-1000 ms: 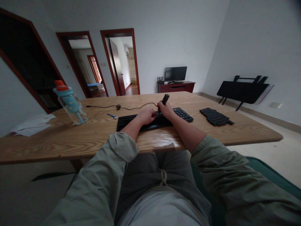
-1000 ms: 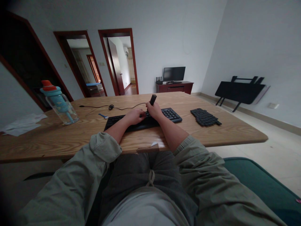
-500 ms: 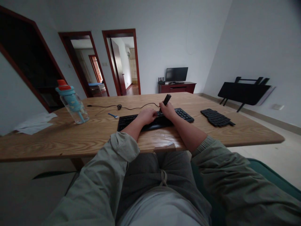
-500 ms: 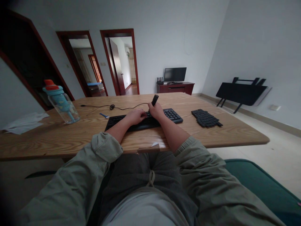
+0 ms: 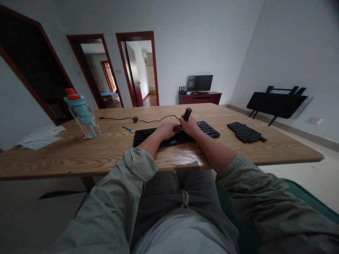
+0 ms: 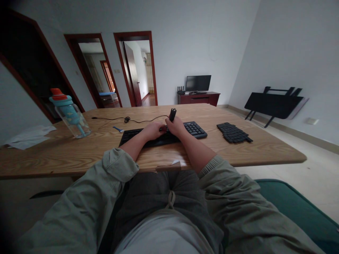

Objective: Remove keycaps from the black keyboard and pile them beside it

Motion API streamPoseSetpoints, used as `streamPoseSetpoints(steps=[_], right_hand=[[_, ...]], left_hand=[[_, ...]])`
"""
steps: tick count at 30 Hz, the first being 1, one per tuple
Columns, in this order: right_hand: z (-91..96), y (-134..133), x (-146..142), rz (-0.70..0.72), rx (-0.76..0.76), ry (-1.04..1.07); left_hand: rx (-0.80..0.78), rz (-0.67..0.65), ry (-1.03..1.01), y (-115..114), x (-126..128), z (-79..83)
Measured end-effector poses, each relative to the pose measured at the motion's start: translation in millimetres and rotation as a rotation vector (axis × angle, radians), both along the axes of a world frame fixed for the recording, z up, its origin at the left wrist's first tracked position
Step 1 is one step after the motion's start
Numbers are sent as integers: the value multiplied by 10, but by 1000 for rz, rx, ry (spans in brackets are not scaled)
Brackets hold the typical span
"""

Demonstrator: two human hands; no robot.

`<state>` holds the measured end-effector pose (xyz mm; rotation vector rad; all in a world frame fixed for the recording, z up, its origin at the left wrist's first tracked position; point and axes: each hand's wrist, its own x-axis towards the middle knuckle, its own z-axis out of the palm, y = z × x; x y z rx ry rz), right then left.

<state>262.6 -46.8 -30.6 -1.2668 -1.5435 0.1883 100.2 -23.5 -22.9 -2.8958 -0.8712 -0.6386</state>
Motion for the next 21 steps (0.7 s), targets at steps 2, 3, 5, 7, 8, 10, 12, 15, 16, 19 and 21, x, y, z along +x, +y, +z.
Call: streamPoseSetpoints(steps=[2, 3, 5, 7, 8, 10, 12, 15, 16, 19, 21], right_hand=[[2, -3, -4, 26, 14, 9], [0, 7, -5, 28, 8, 35], [-10, 42, -13, 16, -28, 143], [-30, 88, -35, 17, -68, 312], [-41, 111, -52, 27, -88, 409], [-58, 148, -91, 58, -125, 581], [-60, 173, -131, 87, -165, 719], [-34, 195, -194, 116, -205, 870], [-22, 202, -219, 124, -206, 901], [1, 223, -296, 151, -176, 916], [8, 235, -340, 141, -158, 905]], left_hand=[[-3, 5, 6, 10, 11, -13], [-9, 9, 8, 16, 21, -22], [-24, 20, 4, 29, 45, -35], [-42, 24, -3, 38, 58, -32], [-55, 17, -6, 41, 53, -20], [-91, -3, -33, 52, 12, 24], [-134, 18, -115, 77, -71, 84], [-162, 124, -291, 151, -232, 156], [-164, 151, -333, 181, -279, 167], [-164, 174, -389, 255, -360, 161], [-163, 175, -394, 279, -365, 140]])
